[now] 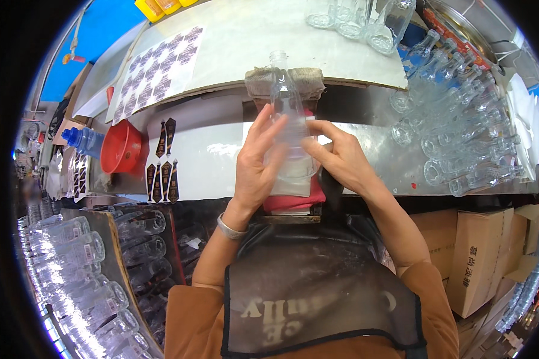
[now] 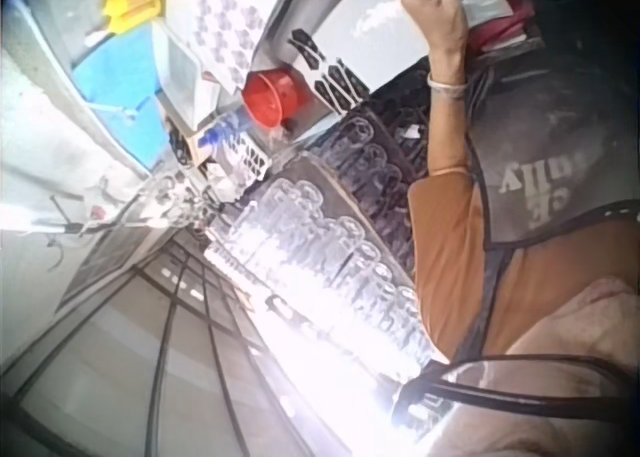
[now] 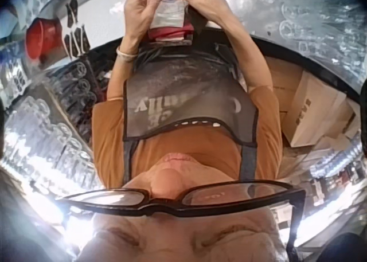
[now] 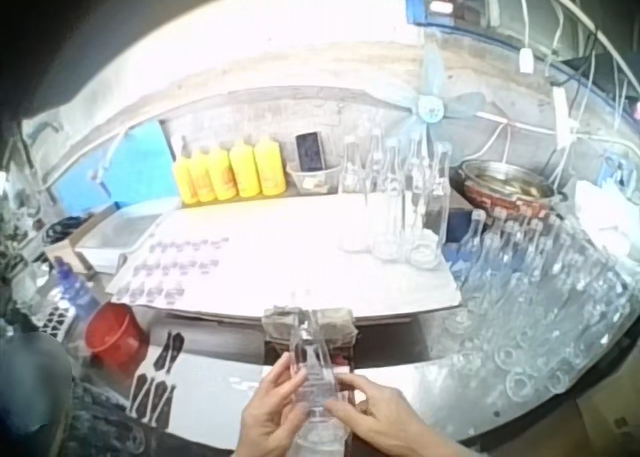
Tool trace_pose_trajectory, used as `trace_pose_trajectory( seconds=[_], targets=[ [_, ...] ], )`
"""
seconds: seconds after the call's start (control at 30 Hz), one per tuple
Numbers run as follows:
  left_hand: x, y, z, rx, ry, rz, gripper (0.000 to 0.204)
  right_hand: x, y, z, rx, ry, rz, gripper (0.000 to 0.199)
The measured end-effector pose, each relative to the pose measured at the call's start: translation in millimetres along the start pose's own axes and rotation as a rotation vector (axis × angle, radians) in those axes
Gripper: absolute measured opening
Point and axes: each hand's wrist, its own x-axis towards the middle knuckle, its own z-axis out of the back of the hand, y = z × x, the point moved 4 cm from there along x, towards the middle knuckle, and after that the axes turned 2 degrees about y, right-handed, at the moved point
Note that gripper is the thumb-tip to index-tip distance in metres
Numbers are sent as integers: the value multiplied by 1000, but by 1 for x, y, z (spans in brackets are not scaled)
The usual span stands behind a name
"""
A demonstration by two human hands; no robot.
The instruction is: The person unpacks clear plastic bottles from a cardboard box and places them on a table. They then apply adhesive labels to each bottle one by one using a handheld labeler, rotating the bottles to ensure proper alignment before setting them aside.
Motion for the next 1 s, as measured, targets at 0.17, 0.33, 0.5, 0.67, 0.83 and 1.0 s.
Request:
trace_pose_trajectory(
  seconds=[0.17, 0.33, 0.5, 0.67, 0.83, 1.0],
  targets=[
    [4, -15, -4, 143, -30, -3, 45, 2, -4, -1, 43, -19, 35, 43],
    [4, -16, -1, 133, -37, 16, 45, 2, -3, -2, 34, -6, 18, 44],
    [4, -13, 0, 92, -36, 8, 45, 4, -7, -3, 60, -1, 35, 43],
    [3, -12, 6, 34, -7, 24, 45, 4, -16, -2, 174, 12, 12, 40],
    [-2, -10, 2, 66, 40, 0, 45, 1, -6, -1, 128, 21, 1, 40],
    [1, -13, 1, 90, 54, -5, 47, 1, -6, -2, 119, -9, -9, 42]
  ],
)
